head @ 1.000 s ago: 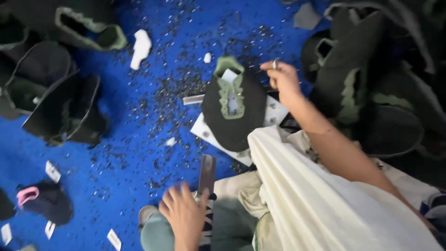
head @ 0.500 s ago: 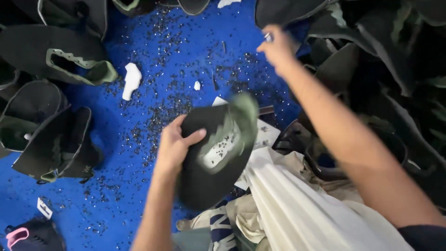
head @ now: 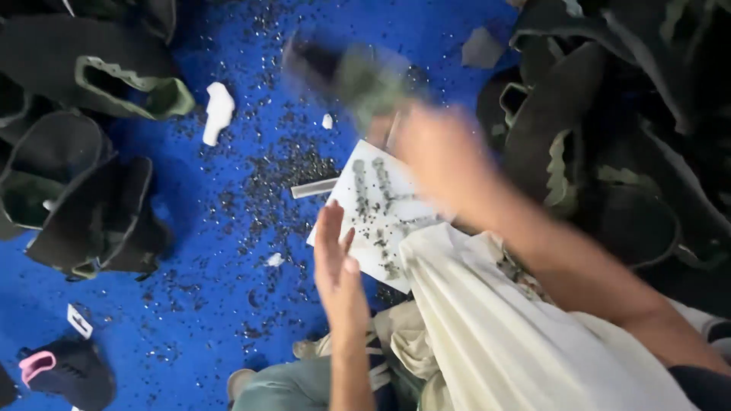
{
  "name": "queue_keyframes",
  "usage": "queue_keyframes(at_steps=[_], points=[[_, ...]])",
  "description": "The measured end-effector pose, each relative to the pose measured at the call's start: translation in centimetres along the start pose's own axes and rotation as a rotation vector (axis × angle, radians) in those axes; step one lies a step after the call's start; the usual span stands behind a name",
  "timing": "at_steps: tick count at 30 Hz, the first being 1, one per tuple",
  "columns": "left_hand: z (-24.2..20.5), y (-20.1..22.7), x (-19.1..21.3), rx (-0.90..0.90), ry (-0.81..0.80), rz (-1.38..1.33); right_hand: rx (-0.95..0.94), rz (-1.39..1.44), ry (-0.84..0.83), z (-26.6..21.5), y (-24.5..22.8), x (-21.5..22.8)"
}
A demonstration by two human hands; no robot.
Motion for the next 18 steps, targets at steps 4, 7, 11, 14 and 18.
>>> queue_keyframes(at_steps=[4, 7, 11, 14, 18], points=[[-1.5, -9.9, 3.6, -0.098, 0.007, -0.404, 0.403, 0.936, -0.196, -5.9, -5.1, -8.1], [-2.1, -10.5, 7.1, 0.367, 0.568, -0.739, 0.323, 1.179, -0.237, -6.2, -3.6, -9.0], [-3.5, -1.1, 7.9, 0.190, 0.498, -0.004, 0.242, 0.902, 0.408, -6.9, -1.6, -2.4], [-0.9, 3.1, 6.5, -0.085, 0.195, 0.527, 0.330, 0.776, 0.312, -4.3, -0.7, -4.4], [4.8, 8.1, 3.8, -0.395, -0.050, 0.898, 0.300, 0.625, 0.185, 0.1, 0.1, -6.4]])
Point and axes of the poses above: each hand's wrist, its own z-axis towards the middle knuckle, its own x-axis out of the back of the hand, y = z × x, the point moved 3 cm from there along z, towards the middle knuckle, and after that the axes turned 7 degrees about x, right-handed, at the moved point
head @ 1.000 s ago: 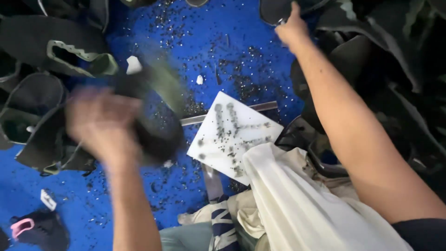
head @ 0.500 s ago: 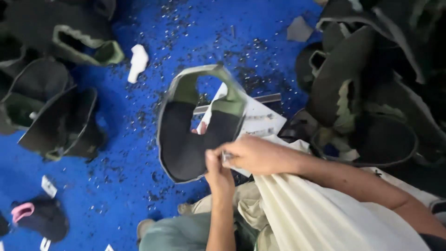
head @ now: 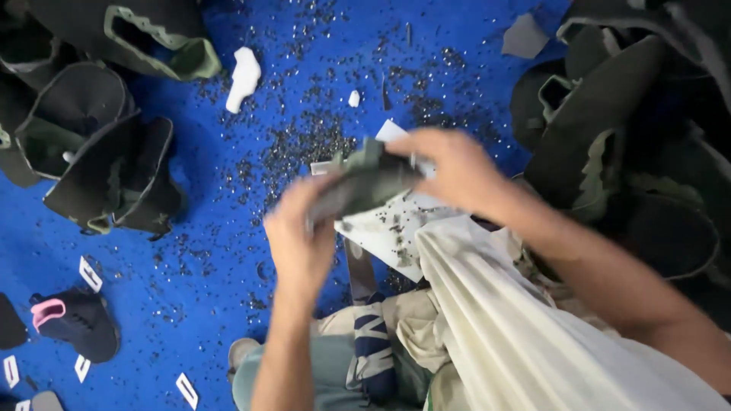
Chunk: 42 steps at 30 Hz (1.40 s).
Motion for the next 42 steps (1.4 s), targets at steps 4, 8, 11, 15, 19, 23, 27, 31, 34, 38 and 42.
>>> queue_keyframes(at_steps=[4, 8, 11, 15, 19, 23, 27, 31, 34, 38, 42], points=[[7.5, 1.8, -0.7, -0.016, 0.007, -0.029, 0.147, 0.032, 0.162, 6.2, 2.9, 3.3], [6.0, -6.9, -7.7, -0.183, 0.026, -0.075, 0.317, -0.266, 0.209, 6.1, 6.9, 1.5], [-3.7, -11.1, -11.7, -0.107, -0.089, -0.019, 0.186, -0.444, -0.024, -1.8, 9.0, -4.2], [-8.9, -8.9, -11.9, -0.074, -0.274, 0.177, 0.012, -0.432, -0.163, -9.1, 7.5, -7.7], [-10.5, -5.5, -11.5, -0.159, -0.401, 0.293, 0.191, -0.396, -0.059, -9.3, 8.7, -8.3], [-14.5, -6.2, -15.1, -0.153, -0.292, 0.659, 0.130, -0.497, -0.171, -7.7, 11.1, -8.7], [-14.4, -5.2, -12.3, 0.002, -0.327, 0.474, -0.139, -0.093, -0.021, -4.4, 8.3, -5.8], [-19.2, -3.8, -8.8, 0.425, -0.257, 0.485, -0.255, 0.485, 0.018, -1.6, 8.7, -6.8], [-21.7, -5.0, -9.2, 0.729, -0.492, 0.571, -0.083, 0.848, -0.009, -0.9, 9.2, -8.9], [-22.1, -7.2, -8.6, 0.874, -0.378, 0.305, -0.070, 0.821, -0.070, -0.3, 11.0, -11.1], [-24.3, -6.3, -6.7, 1.103, -0.203, -0.218, -0.042, 0.689, 0.012, -0.8, 10.6, -11.3]])
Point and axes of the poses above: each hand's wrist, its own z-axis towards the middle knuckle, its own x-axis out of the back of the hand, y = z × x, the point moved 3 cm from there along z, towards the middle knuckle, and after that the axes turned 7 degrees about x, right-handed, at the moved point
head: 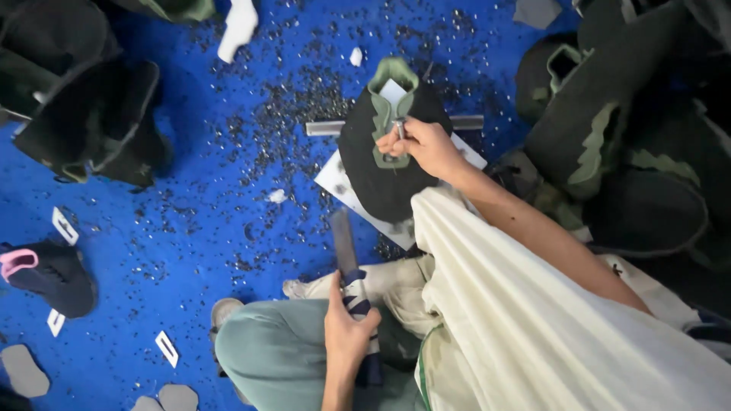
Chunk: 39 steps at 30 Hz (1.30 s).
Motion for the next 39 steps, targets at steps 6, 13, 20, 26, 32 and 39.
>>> queue_keyframes(at_steps=[6, 13, 20, 26, 32, 39], points=[[-8.5, 9.7, 4.0, -0.438, 0.011, -0.322, 0.250, -0.292, 0.003, -2.2, -1.9, -1.3], [-3.5, 11.3, 4.1, -1.055, 0.150, -0.349, 0.338, -0.372, -0.022, -2.1, -3.6, -1.5], [2.3, 7.7, -2.3, -0.448, 0.155, 0.209, 0.103, -0.163, 0.118, -1.6, 1.7, 0.7], [-3.4, 9.9, 1.8, -0.494, 0.248, -0.068, -0.057, 0.318, 0.149, 1.0, 0.8, 1.6], [-10.1, 16.7, 6.0, -0.922, 0.202, -0.262, 0.028, 0.088, 0.051, -0.1, 2.1, 0.4], [3.9, 8.5, -3.6, -0.770, 0.296, 0.039, 0.337, -0.419, -0.034, -1.5, -3.8, -0.7]])
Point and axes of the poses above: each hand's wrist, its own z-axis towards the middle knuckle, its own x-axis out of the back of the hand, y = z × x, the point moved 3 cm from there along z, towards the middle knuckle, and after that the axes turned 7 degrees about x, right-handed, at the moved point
